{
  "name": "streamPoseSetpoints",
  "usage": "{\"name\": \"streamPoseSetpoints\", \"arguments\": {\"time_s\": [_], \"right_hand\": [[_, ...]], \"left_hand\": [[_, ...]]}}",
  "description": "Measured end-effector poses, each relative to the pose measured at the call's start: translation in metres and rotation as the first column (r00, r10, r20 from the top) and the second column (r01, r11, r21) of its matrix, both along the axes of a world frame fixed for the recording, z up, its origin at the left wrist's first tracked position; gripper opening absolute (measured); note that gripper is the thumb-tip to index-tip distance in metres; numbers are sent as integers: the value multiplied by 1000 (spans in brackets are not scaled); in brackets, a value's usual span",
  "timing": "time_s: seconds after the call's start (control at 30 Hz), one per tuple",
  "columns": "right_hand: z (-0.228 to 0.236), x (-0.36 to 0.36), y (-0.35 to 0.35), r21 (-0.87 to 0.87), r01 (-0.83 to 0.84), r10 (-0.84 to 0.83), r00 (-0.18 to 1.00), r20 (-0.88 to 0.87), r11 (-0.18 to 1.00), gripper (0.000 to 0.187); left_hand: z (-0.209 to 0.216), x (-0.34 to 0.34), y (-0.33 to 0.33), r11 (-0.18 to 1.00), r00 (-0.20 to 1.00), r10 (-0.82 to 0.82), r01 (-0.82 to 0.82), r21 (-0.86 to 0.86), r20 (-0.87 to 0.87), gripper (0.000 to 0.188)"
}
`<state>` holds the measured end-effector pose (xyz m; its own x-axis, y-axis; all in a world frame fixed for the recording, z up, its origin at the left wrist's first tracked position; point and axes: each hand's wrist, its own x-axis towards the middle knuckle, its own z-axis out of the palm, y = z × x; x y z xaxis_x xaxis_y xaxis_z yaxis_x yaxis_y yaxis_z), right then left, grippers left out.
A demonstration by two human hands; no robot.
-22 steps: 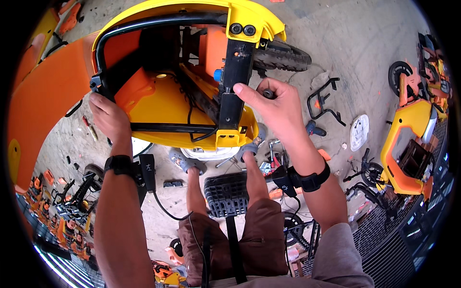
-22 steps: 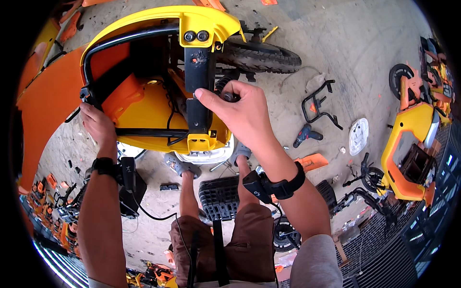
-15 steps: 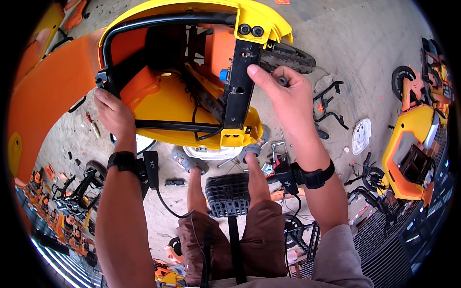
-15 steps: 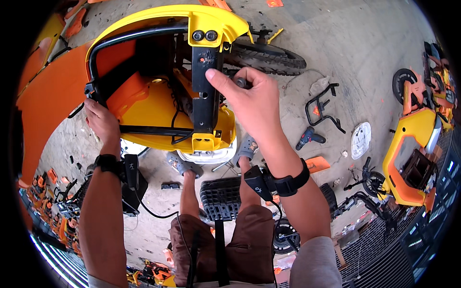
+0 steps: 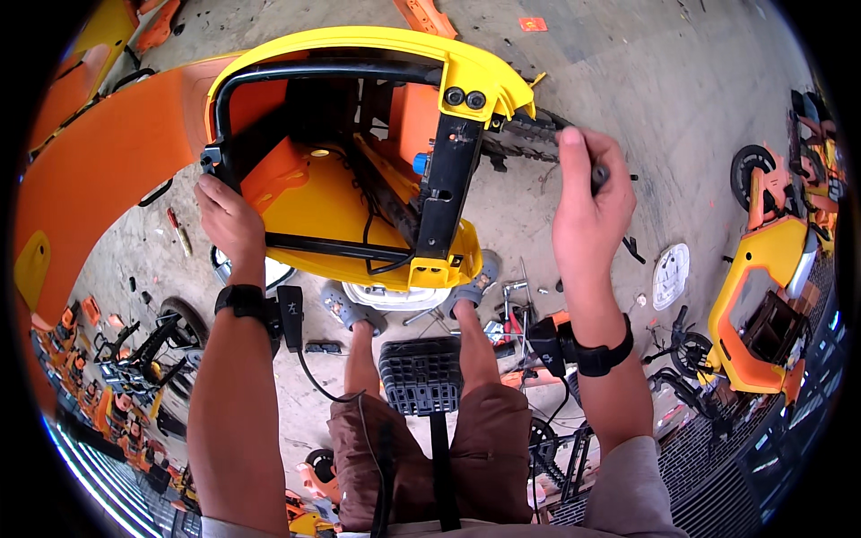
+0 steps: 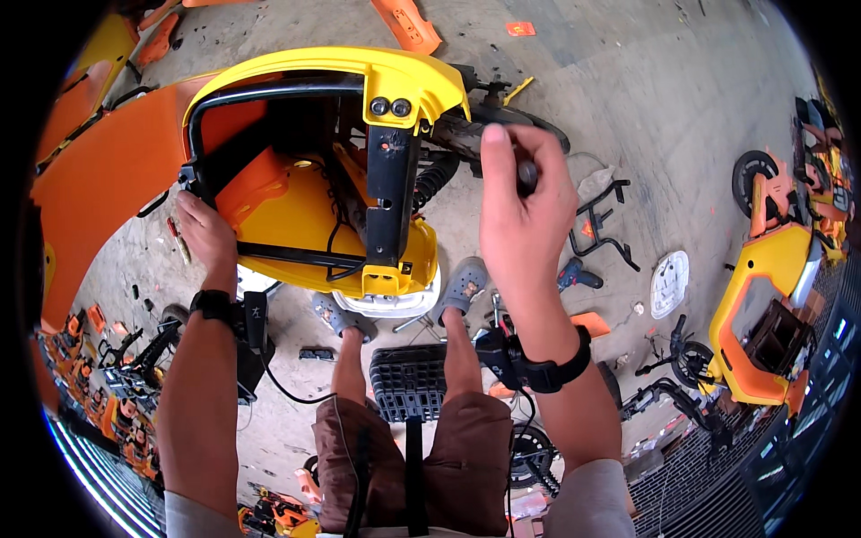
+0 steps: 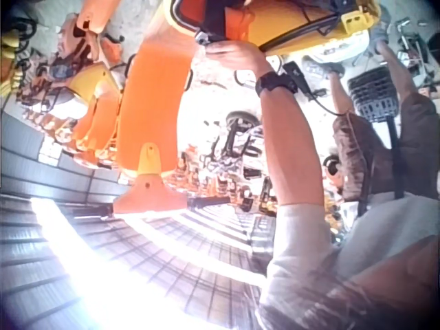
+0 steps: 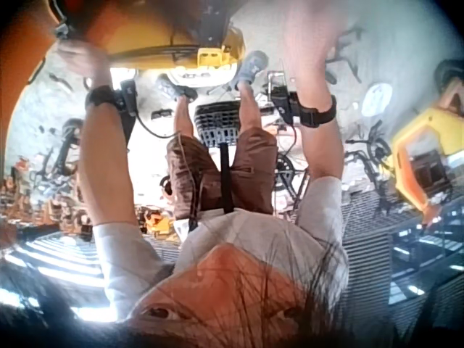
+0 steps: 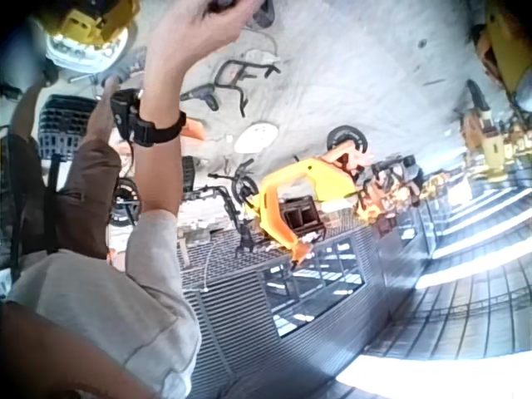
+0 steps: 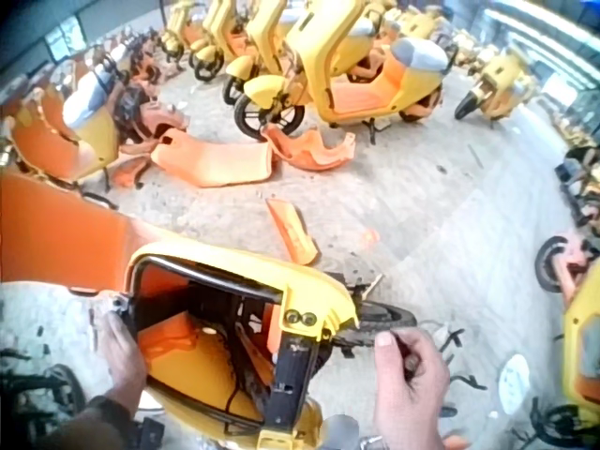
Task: The person installs a locking mechanism and hinge into the storage compartment of a yellow electric scooter. They use a wrench to tighten a bolt on the hinge and a screwdriver to secure internal components, handling small fasteners and a cable by hand.
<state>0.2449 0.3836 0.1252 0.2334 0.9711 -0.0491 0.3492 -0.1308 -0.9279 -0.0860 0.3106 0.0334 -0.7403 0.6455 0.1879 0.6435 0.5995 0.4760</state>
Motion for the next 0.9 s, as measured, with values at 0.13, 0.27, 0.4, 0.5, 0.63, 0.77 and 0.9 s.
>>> {"name": "streamPoseSetpoints", "arguments": {"time_s": [0.13,0.27,0.4,0.5,0.63,0.77,0.9], "right_hand": [[7,-28,70,299,-250,137,926,352,921,28],[13,-66,95,-14,-524,431,684,588,852,36],[-2,-69,93,150,-484,309,737,601,862,36],[-4,-70,95,186,-479,279,737,615,858,35],[-5,-73,95,161,-446,266,746,610,881,36],[-4,-80,93,50,-419,312,745,590,907,40],[15,-70,94,-29,-389,337,757,559,921,42]], "left_hand": [[1,3,2,1000,1000,1,-1,0,-9,50],[-1,1,1,1000,1000,25,-25,-1,10,52],[11,10,6,995,989,77,-69,-69,124,65],[7,4,4,999,994,45,-42,-32,101,60],[7,-1,1,998,982,44,-36,-47,185,60],[11,10,-16,984,998,-63,63,169,-4,57],[58,96,-29,780,725,-614,497,380,312,57]]}}
